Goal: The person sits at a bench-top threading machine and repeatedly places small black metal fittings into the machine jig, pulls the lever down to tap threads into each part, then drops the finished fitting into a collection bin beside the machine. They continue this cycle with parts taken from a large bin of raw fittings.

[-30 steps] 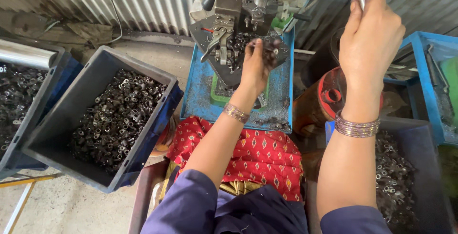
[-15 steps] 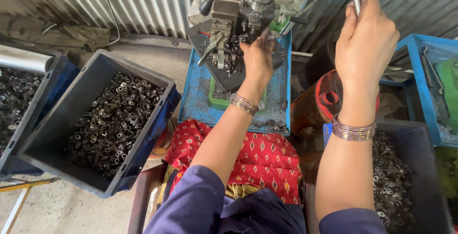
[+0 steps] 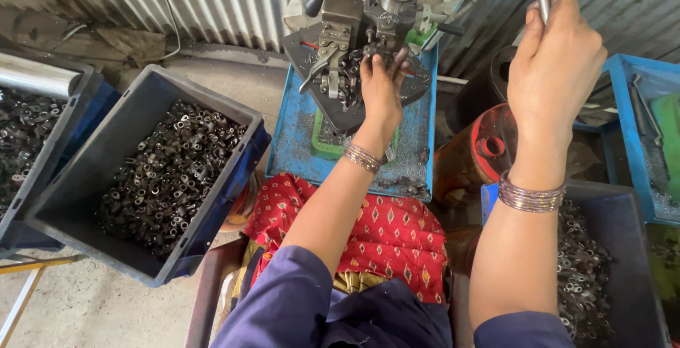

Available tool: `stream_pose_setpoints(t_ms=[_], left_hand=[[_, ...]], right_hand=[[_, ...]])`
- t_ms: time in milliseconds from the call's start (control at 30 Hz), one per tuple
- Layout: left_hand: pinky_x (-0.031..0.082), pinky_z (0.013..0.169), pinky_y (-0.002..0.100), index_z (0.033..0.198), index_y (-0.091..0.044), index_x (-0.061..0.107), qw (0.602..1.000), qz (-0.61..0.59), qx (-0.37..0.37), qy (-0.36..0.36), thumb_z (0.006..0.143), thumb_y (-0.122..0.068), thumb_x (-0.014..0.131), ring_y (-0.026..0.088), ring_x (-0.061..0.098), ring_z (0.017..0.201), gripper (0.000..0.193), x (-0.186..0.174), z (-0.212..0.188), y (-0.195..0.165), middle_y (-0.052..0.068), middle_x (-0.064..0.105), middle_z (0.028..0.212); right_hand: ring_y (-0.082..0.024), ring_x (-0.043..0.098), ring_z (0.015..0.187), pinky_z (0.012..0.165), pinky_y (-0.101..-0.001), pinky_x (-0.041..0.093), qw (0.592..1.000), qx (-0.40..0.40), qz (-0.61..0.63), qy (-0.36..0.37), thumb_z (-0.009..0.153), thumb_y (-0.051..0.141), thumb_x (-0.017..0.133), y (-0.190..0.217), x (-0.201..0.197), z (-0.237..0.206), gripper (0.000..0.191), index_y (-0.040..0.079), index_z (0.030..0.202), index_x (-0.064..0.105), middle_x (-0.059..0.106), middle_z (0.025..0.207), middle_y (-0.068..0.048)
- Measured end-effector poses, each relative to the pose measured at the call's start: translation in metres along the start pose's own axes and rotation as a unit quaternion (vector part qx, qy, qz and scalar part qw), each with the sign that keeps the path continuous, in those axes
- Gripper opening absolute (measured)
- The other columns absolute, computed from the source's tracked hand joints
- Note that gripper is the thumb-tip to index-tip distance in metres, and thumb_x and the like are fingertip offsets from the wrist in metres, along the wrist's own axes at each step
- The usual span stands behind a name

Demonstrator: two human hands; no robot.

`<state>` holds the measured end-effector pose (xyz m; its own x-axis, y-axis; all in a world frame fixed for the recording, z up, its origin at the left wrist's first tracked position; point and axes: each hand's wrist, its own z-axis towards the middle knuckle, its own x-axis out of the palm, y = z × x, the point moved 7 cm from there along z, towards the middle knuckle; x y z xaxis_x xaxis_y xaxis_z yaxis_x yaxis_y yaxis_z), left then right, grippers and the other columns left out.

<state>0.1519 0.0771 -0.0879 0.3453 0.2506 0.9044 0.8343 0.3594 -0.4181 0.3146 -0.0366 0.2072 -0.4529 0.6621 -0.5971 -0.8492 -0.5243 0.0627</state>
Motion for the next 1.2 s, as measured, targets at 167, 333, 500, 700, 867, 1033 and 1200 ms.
stream_pose_setpoints(t_ms=[167,333,500,700,867,1033,1200], left_hand=[[0.060,0.089,0.042,0.137,-0.003,0.038,0.994,0.064,-0.077,-0.048,0.108,-0.030,0.050,0.030,0.069,0.107,0.042,-0.004,0.013,0.000,0.017,0.058,0.129],[0.059,0.086,0.040,0.131,0.000,0.057,0.967,0.178,-0.178,0.043,0.108,-0.037,0.053,0.026,0.071,0.098,0.044,0.017,-0.019,-0.012,0.017,0.067,0.115],[0.054,0.102,0.046,0.113,-0.010,0.072,0.655,0.696,0.232,0.179,0.103,-0.028,0.059,0.027,0.069,0.111,0.024,0.063,-0.083,-0.118,0.009,0.072,0.116],[0.034,0.112,0.063,0.128,-0.003,0.068,0.440,0.811,0.379,0.067,0.110,-0.038,0.052,0.044,0.035,0.145,0.043,0.076,-0.026,-0.213,0.019,0.054,0.148],[0.036,0.118,0.059,0.144,0.000,0.062,0.414,0.774,0.442,0.186,0.111,-0.045,0.049,0.043,0.034,0.149,0.056,0.085,0.008,-0.208,0.017,0.051,0.156],[0.052,0.090,0.056,0.131,-0.006,0.068,0.450,0.813,0.332,0.160,0.103,-0.052,0.054,0.046,0.062,0.109,0.055,0.074,0.026,-0.200,0.023,0.067,0.115],[0.056,0.069,0.054,0.121,-0.008,0.072,0.457,0.794,0.374,0.145,0.099,-0.054,0.060,0.044,0.068,0.079,0.053,0.083,0.021,-0.205,0.026,0.069,0.088]], right_hand=[[-0.045,0.068,0.088,0.073,-0.0533,0.049,1.000,0.011,-0.006,0.012,0.106,0.003,0.059,-0.004,0.003,-0.001,0.007,-0.004,0.106,0.060,0.071,0.096,-0.021],[-0.046,0.066,0.081,0.066,-0.0529,0.049,1.000,0.004,0.001,-0.001,0.105,0.002,0.061,0.003,-0.002,0.000,0.007,-0.005,0.107,0.060,0.069,0.092,-0.023],[-0.045,0.067,0.081,0.066,-0.0526,0.049,1.000,0.006,0.009,-0.006,0.103,0.001,0.060,0.008,-0.005,0.002,0.006,-0.004,0.107,0.060,0.070,0.093,-0.021],[-0.044,0.067,0.084,0.068,-0.0528,0.049,1.000,0.002,0.018,0.000,0.106,0.001,0.059,0.007,-0.005,0.001,0.006,-0.005,0.103,0.059,0.070,0.094,-0.021],[-0.048,0.065,0.078,0.063,-0.0546,0.047,1.000,0.015,-0.015,0.021,0.112,0.011,0.061,0.006,-0.004,0.003,0.017,-0.006,0.106,0.059,0.067,0.087,-0.027],[-0.051,0.062,0.072,0.063,-0.0576,0.048,0.986,0.042,-0.066,0.147,0.113,0.023,0.059,-0.002,-0.001,0.017,0.035,-0.007,0.095,0.063,0.065,0.076,-0.029],[-0.039,0.072,0.067,0.071,-0.0497,0.056,0.907,0.236,-0.016,0.348,0.113,0.038,0.056,-0.043,0.030,0.031,0.048,-0.001,0.089,0.070,0.068,0.068,-0.021]])
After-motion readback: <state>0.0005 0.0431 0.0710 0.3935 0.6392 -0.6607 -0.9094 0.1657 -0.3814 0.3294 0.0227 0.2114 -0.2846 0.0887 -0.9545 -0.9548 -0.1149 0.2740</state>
